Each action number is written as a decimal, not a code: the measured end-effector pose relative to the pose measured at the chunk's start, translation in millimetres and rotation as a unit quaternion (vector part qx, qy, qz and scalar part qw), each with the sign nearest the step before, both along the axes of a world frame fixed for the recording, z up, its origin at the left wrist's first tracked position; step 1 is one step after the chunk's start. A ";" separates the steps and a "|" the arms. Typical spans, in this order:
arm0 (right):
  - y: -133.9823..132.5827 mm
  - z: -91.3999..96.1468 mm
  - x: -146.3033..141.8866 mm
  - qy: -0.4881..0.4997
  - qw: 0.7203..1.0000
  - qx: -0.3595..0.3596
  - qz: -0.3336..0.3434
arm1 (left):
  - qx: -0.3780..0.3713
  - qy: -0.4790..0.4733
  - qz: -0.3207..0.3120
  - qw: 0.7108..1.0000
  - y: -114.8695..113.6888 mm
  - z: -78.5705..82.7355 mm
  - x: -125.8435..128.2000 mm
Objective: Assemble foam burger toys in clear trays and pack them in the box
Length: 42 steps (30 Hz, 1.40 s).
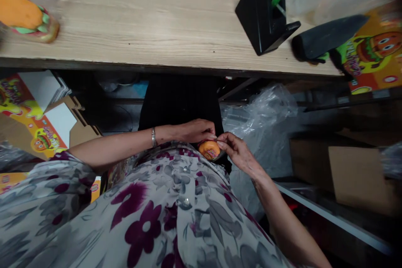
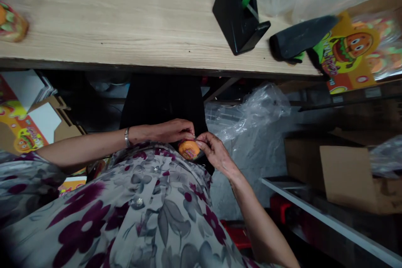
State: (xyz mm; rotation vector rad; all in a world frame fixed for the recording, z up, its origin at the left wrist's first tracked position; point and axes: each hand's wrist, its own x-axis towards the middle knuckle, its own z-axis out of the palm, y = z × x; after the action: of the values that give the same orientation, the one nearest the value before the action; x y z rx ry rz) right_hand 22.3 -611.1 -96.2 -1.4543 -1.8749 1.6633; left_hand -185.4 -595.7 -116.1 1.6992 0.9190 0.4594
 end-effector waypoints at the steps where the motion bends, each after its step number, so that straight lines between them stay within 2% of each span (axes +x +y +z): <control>1: 0.6 -1.7 0.7 0.007 1.000 -0.011 -0.005 | -0.009 -0.010 0.000 1.000 0.7 -0.5 -0.6; 8: 4.0 -9.9 2.8 0.029 0.999 -0.043 -0.013 | -0.052 -0.019 -0.004 0.998 6.8 -3.8 0.1; 12: 3.0 -2.5 5.7 0.028 0.999 -0.032 -0.018 | -0.065 -0.033 -0.005 0.997 6.5 1.5 -1.5; 16: 2.3 5.1 8.2 0.061 0.992 -0.047 -0.099 | -0.093 -0.090 0.049 0.990 9.3 1.0 -8.7; 19: -0.9 0.2 7.1 0.120 0.975 -0.053 -0.180 | -0.110 -0.121 0.106 0.981 7.1 -4.0 -13.9; 22: -2.0 -5.0 6.7 0.142 0.964 -0.033 -0.222 | -0.092 -0.096 0.098 0.986 -0.2 -2.9 -16.6; 25: 1.7 -1.4 8.1 0.112 0.975 -0.031 -0.189 | -0.007 -0.036 0.060 0.998 -3.1 7.2 -16.6; 28: 7.0 7.7 6.6 0.087 0.985 -0.031 -0.143 | 0.076 -0.029 0.025 0.996 3.3 17.0 -12.4; 32: 6.9 15.4 -1.7 0.059 0.991 -0.019 -0.119 | 0.076 -0.031 -0.010 0.997 10.2 20.0 -3.8; 37: -3.5 9.7 -10.8 0.028 0.993 -0.006 -0.114 | 0.100 -0.017 0.021 0.995 -4.9 13.3 0.7; 42: -8.1 1.9 -14.8 0.024 0.993 -0.015 -0.117 | 0.062 -0.046 0.054 0.996 -15.7 6.7 -0.2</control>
State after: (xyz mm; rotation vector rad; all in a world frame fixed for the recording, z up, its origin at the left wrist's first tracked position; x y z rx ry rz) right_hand 7.5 -619.2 -94.2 -1.5640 -1.5913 1.6047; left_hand -185.6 -611.4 -109.4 1.7317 0.9342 0.6729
